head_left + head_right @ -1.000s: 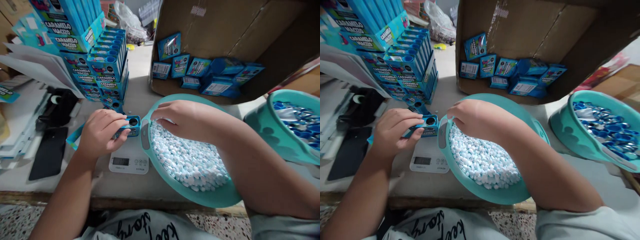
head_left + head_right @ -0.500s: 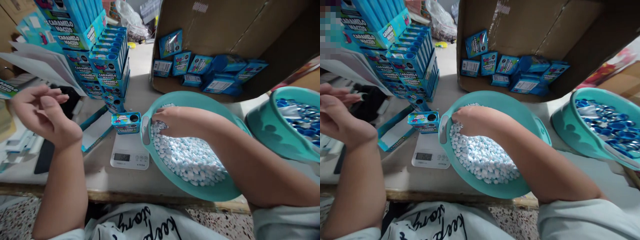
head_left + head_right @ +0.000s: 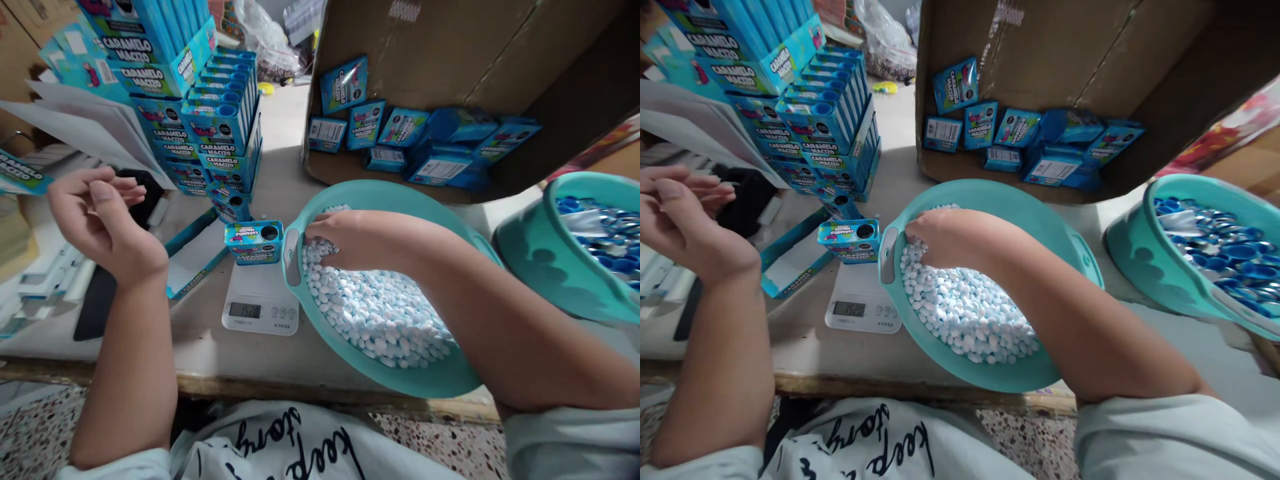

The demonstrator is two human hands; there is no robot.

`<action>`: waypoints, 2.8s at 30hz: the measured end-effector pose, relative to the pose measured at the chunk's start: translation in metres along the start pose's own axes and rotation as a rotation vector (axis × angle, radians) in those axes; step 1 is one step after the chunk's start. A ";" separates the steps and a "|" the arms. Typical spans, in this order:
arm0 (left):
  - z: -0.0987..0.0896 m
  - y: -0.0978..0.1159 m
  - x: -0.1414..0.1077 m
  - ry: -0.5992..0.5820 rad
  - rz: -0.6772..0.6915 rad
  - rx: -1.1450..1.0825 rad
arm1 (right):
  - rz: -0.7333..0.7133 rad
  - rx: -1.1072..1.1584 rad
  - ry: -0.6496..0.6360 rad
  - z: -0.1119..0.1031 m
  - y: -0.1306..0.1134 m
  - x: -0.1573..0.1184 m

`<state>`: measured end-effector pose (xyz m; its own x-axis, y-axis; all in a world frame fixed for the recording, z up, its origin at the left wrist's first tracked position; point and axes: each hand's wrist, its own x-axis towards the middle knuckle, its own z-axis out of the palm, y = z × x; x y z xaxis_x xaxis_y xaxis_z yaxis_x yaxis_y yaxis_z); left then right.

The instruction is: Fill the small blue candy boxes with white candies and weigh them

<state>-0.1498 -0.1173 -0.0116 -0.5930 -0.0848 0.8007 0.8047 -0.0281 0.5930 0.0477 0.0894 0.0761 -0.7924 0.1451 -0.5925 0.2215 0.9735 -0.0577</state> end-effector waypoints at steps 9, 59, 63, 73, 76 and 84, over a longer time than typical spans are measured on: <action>-0.006 0.002 -0.006 -0.166 0.091 0.079 | 0.004 0.003 0.005 0.001 0.001 0.006; -0.007 0.025 -0.005 -0.405 0.203 0.343 | -0.337 -0.048 0.612 0.001 -0.025 0.017; -0.008 0.027 -0.004 -0.421 0.169 0.341 | -0.312 -0.066 0.630 0.002 -0.024 0.013; -0.006 0.028 -0.001 -0.475 0.253 0.330 | -0.260 0.108 0.595 -0.004 0.009 -0.009; -0.005 0.028 -0.002 -0.486 0.257 0.338 | -0.272 0.126 0.625 -0.002 0.007 -0.007; -0.006 0.029 -0.002 -0.486 0.281 0.335 | -0.406 0.106 0.753 0.008 0.002 0.003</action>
<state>-0.1251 -0.1239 0.0035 -0.3698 0.4185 0.8295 0.9252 0.2479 0.2874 0.0507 0.0906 0.0677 -0.9792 -0.0951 0.1791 -0.1383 0.9591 -0.2468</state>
